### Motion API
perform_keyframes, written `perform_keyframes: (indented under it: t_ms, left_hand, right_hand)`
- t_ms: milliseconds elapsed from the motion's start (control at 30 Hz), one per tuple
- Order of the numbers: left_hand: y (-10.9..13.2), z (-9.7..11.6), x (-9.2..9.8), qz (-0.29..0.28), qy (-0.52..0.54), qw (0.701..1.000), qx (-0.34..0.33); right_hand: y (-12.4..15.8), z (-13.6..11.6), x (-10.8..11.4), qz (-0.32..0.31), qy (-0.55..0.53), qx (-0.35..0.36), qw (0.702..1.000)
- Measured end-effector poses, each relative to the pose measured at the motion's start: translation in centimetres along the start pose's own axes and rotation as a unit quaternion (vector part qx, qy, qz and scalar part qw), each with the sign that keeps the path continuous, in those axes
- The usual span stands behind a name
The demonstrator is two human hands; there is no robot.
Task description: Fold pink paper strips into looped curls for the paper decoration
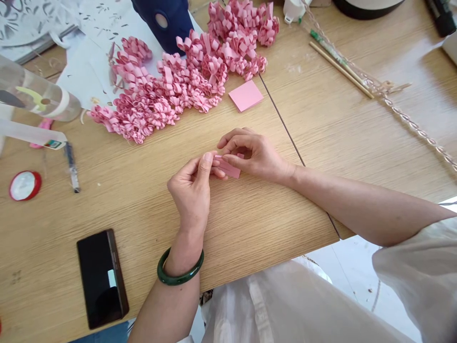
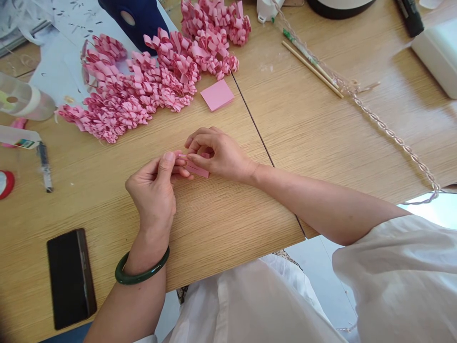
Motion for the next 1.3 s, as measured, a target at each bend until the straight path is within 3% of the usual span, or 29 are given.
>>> perform_keyframes:
  t_ms: [1033,1300]
  left_hand:
    - [-0.12,-0.04,0.18,-0.02,-0.054,0.998,-0.021]
    - [-0.15,0.02,0.13,-0.018,-0.023,0.999,-0.031]
  right_hand:
    - [0.08,-0.4,-0.13,-0.029,0.015,-0.007,0.999]
    - [0.11,-0.48,-0.11,-0.031,0.007,-0.003,0.999]
Point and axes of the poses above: each hand's wrist, its own y-axis away from the middle knuckle, its own x-axis out of the back of the hand, z = x × y, the point moved 7 cm from there along -y, towards the middle knuckle, and after that the axes turned 15 degrees about y, right-handed, at the moved point
